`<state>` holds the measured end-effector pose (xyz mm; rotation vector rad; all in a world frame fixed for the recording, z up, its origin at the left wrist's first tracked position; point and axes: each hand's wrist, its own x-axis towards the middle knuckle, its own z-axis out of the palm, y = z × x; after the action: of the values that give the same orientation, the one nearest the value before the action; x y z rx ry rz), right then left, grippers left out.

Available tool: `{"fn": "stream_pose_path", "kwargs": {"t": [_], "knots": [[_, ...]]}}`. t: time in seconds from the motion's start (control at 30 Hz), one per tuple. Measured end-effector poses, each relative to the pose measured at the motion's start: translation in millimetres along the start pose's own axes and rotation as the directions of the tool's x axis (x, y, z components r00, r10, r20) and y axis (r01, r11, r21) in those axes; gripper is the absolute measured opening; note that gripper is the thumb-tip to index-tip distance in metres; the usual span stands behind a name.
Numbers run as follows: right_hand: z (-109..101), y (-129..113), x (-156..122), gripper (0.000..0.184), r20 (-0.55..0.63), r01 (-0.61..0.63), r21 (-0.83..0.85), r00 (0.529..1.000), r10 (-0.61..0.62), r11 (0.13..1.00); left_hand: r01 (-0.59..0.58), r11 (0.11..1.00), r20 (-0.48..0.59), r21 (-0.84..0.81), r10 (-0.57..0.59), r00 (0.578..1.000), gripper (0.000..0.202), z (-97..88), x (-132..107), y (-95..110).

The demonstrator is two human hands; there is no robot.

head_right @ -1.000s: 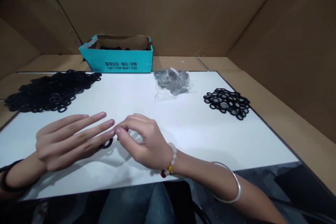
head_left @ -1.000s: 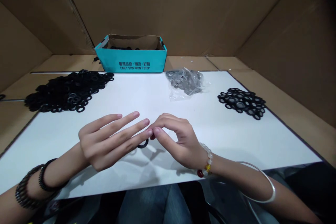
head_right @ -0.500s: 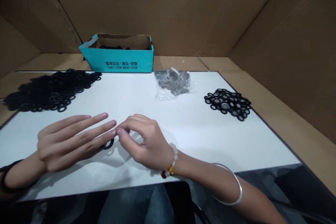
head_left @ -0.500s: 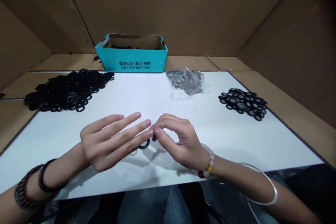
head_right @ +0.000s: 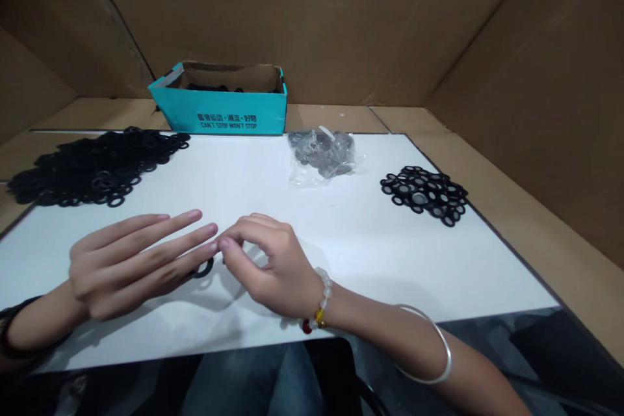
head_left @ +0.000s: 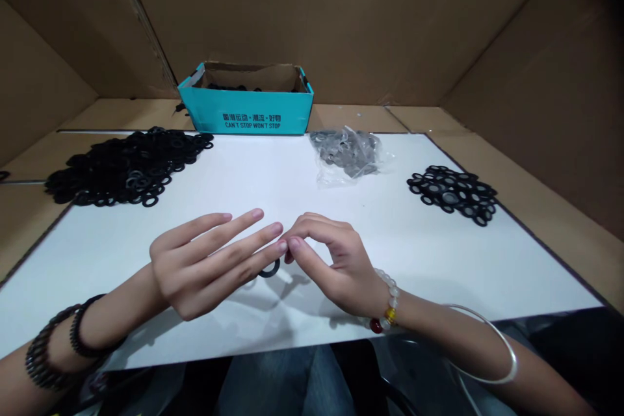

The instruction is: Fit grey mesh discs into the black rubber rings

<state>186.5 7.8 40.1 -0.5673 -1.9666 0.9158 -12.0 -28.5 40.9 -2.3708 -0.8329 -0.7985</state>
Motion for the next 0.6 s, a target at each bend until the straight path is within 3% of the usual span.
{"fn": "stream_pose_path", "kwargs": {"t": [0.17,0.27,0.33,0.4,0.47,0.53,0.6], "knots": [[1,1,0,0.019,0.004,0.006,-0.037,1.000,-0.006,0.999,-0.048,0.999,-0.017,0.011,0.048,0.999,0.035,3.1,0,-7],[-7,12,5,0.020,0.088,0.057,-0.232,0.995,-0.037,0.971,-0.132,0.991,-0.034,-0.013,0.131,0.991,0.030,10.7,2,-14],[-21,25,11,0.021,0.180,0.088,-0.509,0.984,0.006,0.856,-0.062,0.992,-0.014,-0.113,0.061,0.998,0.026,17.0,5,-16],[-40,41,19,0.023,0.137,0.021,-0.766,0.982,0.131,0.642,0.145,0.945,0.075,-0.292,-0.129,0.989,0.021,22.2,7,-15],[-62,56,24,0.024,-0.038,-0.138,-0.879,0.974,0.223,0.456,0.420,0.772,0.267,-0.477,-0.327,0.906,0.017,25.3,10,-12],[-81,67,28,0.025,-0.212,-0.295,-0.901,0.939,0.270,0.319,0.671,0.479,0.505,-0.566,-0.442,0.741,0.020,27.1,12,-8],[-92,74,29,0.028,-0.322,-0.401,-0.890,0.889,0.326,0.215,0.818,0.176,0.688,-0.548,-0.462,0.560,0.025,29.8,13,-6]]}}
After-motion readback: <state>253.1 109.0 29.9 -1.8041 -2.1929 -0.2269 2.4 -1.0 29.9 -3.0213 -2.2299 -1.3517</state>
